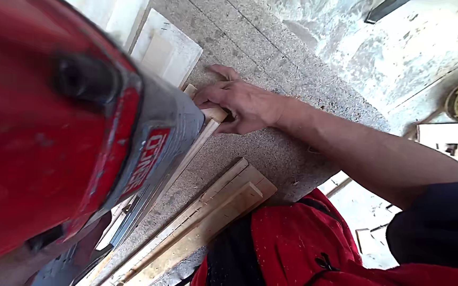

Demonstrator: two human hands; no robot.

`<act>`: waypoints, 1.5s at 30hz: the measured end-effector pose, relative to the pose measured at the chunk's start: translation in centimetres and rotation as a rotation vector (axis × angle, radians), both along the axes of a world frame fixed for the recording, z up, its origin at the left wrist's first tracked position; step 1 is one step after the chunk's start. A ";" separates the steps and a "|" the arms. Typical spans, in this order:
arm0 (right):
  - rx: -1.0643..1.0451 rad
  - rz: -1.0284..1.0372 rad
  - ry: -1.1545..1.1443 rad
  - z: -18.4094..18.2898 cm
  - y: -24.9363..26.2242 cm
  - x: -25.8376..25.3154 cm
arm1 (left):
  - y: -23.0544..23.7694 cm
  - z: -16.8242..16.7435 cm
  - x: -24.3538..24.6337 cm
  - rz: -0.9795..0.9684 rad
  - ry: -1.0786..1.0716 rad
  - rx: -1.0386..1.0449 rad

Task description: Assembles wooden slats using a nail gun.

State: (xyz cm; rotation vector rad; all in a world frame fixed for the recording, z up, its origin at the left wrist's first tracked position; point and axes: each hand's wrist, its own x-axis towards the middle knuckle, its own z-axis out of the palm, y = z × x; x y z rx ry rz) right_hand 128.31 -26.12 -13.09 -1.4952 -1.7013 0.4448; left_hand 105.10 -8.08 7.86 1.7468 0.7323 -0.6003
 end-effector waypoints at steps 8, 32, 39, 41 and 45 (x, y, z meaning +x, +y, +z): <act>-0.003 -0.004 -0.004 0.1 0.0 0.1 | 2.3 1.5 -5.2 0.045 -0.044 -0.001; -0.008 -0.027 -0.342 4.7 0.5 -3.4 | -10.0 3.6 -23.6 0.399 0.045 0.718; 0.048 0.327 -0.674 7.0 5.4 -10.5 | -24.4 0.7 -35.2 0.874 0.052 0.716; 0.004 0.361 -0.704 6.7 5.6 -12.1 | -27.6 -0.6 -36.3 1.045 0.050 0.685; -0.154 0.329 -0.478 8.0 6.1 -14.6 | -31.8 -5.1 -40.8 1.273 -0.096 0.580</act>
